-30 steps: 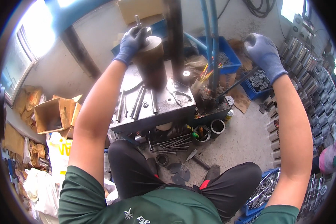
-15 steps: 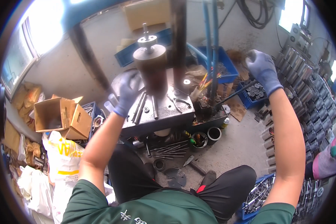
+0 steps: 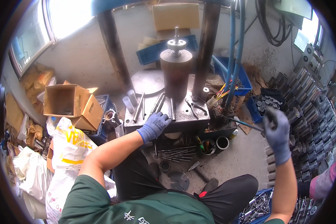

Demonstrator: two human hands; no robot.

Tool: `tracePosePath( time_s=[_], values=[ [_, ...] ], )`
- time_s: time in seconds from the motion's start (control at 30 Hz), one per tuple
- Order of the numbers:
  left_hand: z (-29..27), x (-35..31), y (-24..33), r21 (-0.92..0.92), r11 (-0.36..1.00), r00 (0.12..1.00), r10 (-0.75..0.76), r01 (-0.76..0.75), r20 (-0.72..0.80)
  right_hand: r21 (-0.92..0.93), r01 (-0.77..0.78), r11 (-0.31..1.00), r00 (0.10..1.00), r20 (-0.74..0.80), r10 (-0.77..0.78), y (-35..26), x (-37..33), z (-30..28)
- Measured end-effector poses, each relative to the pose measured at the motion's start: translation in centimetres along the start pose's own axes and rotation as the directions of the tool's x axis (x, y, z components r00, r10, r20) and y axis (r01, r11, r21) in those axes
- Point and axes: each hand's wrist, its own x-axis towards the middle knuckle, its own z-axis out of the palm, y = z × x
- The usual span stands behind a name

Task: The person attaches retaining rings to metal shafts using pliers, presses components onto the shafts with a press machine, and fits bearings and covers onto the shafts by hand.

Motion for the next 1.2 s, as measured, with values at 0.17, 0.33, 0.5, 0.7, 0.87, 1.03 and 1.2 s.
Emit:
tracePosePath(
  time_s=[0.17,0.33,0.5,0.7,0.87,1.03,1.2],
  values=[
    [1.3,-0.2,-2.4,-0.251,0.965,0.972,-0.123,0.071,-0.198,-0.038,0.389,0.92,0.921,-0.002,-0.39,-7.9,-3.8,-0.5],
    [-6.0,4.5,-3.5,-0.604,0.777,0.846,-0.435,0.179,-0.309,0.371,0.304,0.878,0.92,0.126,-0.372,-9.6,-7.7,7.9],
    [-13.8,13.4,-11.9,-0.716,0.698,0.66,-0.54,0.003,-0.523,0.587,0.077,0.806,0.72,0.527,-0.453,-9.3,-10.2,12.1],
    [-22.4,22.5,-14.1,-0.713,0.691,0.653,-0.488,-0.117,-0.58,0.532,0.024,0.846,0.625,0.653,-0.429,-9.6,-10.6,16.1],
    [-21.2,25.6,-25.8,-0.744,0.655,0.727,-0.575,0.133,-0.376,0.485,0.054,0.873,0.482,0.753,-0.449,-10.1,-10.2,18.3],
    [-22.3,27.7,-20.1,-0.309,0.911,0.896,-0.357,0.272,-0.265,0.403,0.001,0.915,0.419,0.831,-0.366,-8.6,-11.3,17.8],
    [-20.7,25.2,-24.8,-0.133,0.987,0.939,-0.132,0.094,-0.317,0.452,0.03,0.892,0.422,0.803,-0.421,-9.8,-10.8,18.1]
  ],
)
